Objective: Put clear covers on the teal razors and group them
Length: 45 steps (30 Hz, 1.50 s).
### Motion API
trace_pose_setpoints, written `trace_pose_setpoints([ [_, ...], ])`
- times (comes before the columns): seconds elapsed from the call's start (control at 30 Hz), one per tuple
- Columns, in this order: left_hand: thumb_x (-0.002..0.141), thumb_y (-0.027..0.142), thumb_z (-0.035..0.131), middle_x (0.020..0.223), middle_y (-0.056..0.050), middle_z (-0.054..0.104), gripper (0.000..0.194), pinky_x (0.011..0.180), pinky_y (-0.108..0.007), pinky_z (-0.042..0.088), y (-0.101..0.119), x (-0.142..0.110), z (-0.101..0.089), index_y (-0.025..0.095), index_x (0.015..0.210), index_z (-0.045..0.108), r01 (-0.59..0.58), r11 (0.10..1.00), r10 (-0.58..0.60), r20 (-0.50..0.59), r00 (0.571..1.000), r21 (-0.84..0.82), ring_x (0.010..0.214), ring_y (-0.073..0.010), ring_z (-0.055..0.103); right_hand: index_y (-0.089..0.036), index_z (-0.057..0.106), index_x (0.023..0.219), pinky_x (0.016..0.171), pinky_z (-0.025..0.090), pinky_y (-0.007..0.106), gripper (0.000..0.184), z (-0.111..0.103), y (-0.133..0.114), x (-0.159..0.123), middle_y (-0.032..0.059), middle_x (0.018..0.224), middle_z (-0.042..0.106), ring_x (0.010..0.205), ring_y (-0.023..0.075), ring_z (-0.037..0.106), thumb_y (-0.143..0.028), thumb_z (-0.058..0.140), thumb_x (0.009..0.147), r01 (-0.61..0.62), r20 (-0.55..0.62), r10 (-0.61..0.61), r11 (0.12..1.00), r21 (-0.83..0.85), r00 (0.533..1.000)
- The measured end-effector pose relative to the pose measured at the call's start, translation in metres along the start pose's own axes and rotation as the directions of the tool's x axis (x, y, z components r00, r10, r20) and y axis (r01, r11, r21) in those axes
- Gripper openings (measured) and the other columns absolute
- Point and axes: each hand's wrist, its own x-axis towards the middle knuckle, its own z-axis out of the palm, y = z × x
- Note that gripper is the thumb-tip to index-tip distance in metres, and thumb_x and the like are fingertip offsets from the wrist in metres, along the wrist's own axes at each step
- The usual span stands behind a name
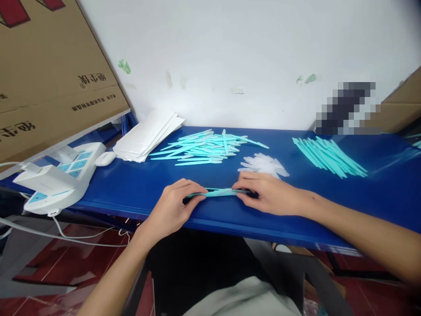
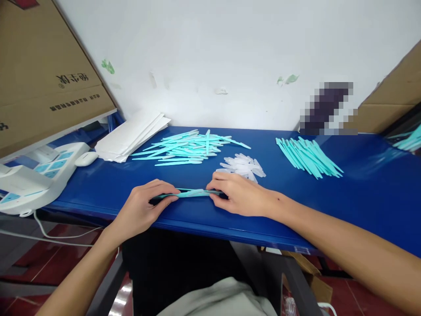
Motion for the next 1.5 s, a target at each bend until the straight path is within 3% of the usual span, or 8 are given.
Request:
trace_pose_setpoints([
  [0.33, 0.104, 0.023, 0.049, 0.11, -0.007, 0.074, 0.025, 0.086, -0.033, 0.054, -0.004, -0.003, 0.004, 0.019, 0.116, 0.07, -0.115, 0.985, 0.115, 0.005, 0.993, 0.132, 0.097, -0.0196, 0.066, -0.02, 0.067, 0.124, 0.073, 0.048, 0.033, 0.035, 0.006, -0.004, 0.002, 0.0088, 0.102, 0.062, 0.083, 0.0189, 0.062, -0.036, 0.045, 0.102, -0.002, -0.011, 0.001, 1.0, -0.015, 1.0],
  [0.53, 0.104, 0.025, 0.049, 0.105, -0.007, 0.073, 0.021, 0.086, -0.033, 0.053, 0.001, -0.003, 0.0, 0.018, 0.107, 0.069, -0.109, 0.985, 0.105, 0.04, 0.994, 0.132, 0.095, -0.0188, 0.065, -0.021, 0.067, 0.121, 0.07, 0.045, 0.031, 0.03, 0.007, -0.004, 0.003, 0.0076, 0.1, 0.064, 0.082, 0.0177, 0.061, -0.036, 0.052, 0.099, -0.047, -0.057, 0.049, 0.998, 0.031, 0.997],
  [0.67, 0.101, 0.026, 0.056, 0.103, -0.008, 0.073, 0.017, 0.086, -0.033, 0.054, 0.002, -0.002, 0.001, 0.018, 0.101, 0.07, -0.165, 0.976, 0.163, 0.024, 0.986, 0.142, 0.093, -0.0185, 0.065, -0.019, 0.067, 0.11, 0.067, 0.043, 0.029, 0.024, 0.007, -0.005, 0.004, 0.0063, 0.096, 0.064, 0.078, 0.0157, 0.058, -0.035, 0.054, 0.098, -0.046, -0.102, 0.051, 0.998, 0.051, 0.993],
  [0.87, 0.101, 0.023, 0.055, 0.107, -0.01, 0.073, 0.018, 0.086, -0.038, 0.057, 0.006, -0.007, 0.007, 0.016, 0.102, 0.072, -0.214, 0.933, 0.224, -0.004, 0.974, 0.288, 0.094, -0.0212, 0.066, -0.02, 0.068, 0.113, 0.069, 0.044, 0.029, 0.026, 0.008, -0.004, 0.005, 0.0072, 0.1, 0.064, 0.083, 0.0168, 0.059, -0.035, 0.053, 0.099, -0.03, -0.092, 0.037, 0.996, 0.079, 0.995],
  [1.0, 0.102, 0.025, 0.054, 0.109, -0.01, 0.073, 0.021, 0.087, -0.039, 0.058, 0.011, -0.009, 0.007, 0.018, 0.102, 0.074, -0.154, 0.963, 0.159, -0.002, 0.987, 0.219, 0.097, -0.0221, 0.068, -0.021, 0.068, 0.118, 0.071, 0.046, 0.031, 0.028, 0.007, -0.005, 0.004, 0.0083, 0.105, 0.064, 0.086, 0.0183, 0.061, -0.036, 0.054, 0.099, -0.063, -0.068, 0.069, 0.994, 0.091, 0.995],
  [1.2, 0.097, 0.039, 0.062, 0.113, -0.004, 0.073, 0.021, 0.089, -0.042, 0.058, 0.023, -0.006, 0.002, 0.028, 0.091, 0.079, 0.121, 0.991, -0.126, 0.077, 0.989, 0.064, 0.103, -0.0253, 0.067, -0.022, 0.067, 0.123, 0.074, 0.047, 0.033, 0.032, 0.005, -0.004, 0.005, 0.0094, 0.108, 0.063, 0.091, 0.0209, 0.061, -0.039, 0.054, 0.099, -0.072, -0.033, 0.076, 0.99, 0.121, 0.997],
  [1.5, 0.097, 0.042, 0.058, 0.121, -0.007, 0.07, 0.027, 0.092, -0.048, 0.057, 0.039, 0.0, 0.007, 0.027, 0.091, 0.079, 0.162, 0.974, -0.173, 0.058, 0.983, 0.162, 0.107, -0.0289, 0.067, -0.02, 0.065, 0.117, 0.074, 0.044, 0.032, 0.03, 0.003, -0.005, 0.005, 0.0083, 0.107, 0.061, 0.091, 0.0202, 0.057, -0.041, 0.053, 0.1, -0.108, 0.023, 0.106, 0.984, 0.143, 0.994],
])
